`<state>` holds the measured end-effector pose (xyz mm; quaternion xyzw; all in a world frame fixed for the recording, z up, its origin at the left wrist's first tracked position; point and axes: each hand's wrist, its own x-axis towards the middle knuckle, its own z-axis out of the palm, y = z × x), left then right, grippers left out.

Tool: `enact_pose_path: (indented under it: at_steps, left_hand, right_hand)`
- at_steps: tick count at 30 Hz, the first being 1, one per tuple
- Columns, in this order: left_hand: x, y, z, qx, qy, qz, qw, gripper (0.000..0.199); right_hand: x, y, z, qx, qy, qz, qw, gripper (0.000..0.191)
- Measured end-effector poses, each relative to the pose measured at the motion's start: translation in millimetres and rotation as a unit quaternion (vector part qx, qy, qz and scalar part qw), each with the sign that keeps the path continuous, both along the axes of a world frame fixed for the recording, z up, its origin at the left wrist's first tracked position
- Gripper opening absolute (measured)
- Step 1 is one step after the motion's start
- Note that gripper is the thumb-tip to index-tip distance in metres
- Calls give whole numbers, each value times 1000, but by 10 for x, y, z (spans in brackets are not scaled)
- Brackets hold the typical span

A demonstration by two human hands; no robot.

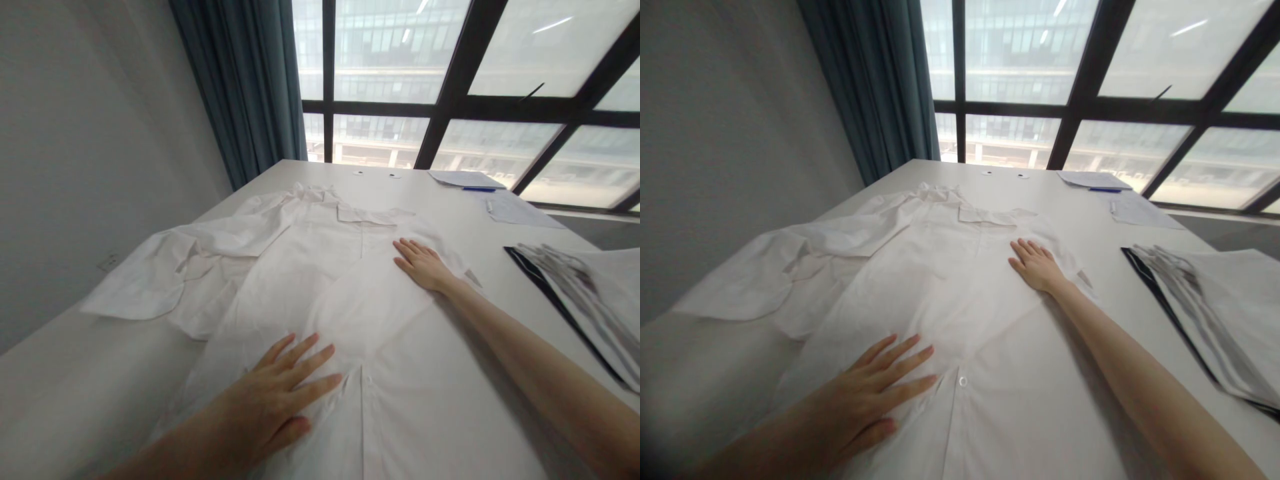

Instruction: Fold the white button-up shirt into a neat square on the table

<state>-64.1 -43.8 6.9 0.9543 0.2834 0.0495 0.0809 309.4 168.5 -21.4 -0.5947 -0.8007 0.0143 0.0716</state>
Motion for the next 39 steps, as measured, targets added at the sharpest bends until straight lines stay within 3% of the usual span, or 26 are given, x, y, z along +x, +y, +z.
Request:
enact_pose_path:
  at_steps: [11, 26, 32, 36, 39]
  left_hand:
    - [14, -16, 119, 33, -5, -11, 999, 60]
    - [2, -36, 59, 53, 4, -1, 999, 51]
    - [26, -38, 113, 55, 4, 13, 998, 50]
    - [32, -30, 126, 51, 12, 4, 999, 52]
    - [17, -17, 59, 37, -5, 21, 999, 62]
  right_hand:
    - [335, 698, -12, -5, -18, -117, 993, 66]
    - [451, 1086, 29, 3, -22, -166, 986, 67]
    - [384, 1005, 73, 80, -32, -168, 982, 58]
    - [177, 779, 172, 160, -47, -66, 984, 46]
    - [-121, 441, 206, 190, -47, 9, 981, 43]
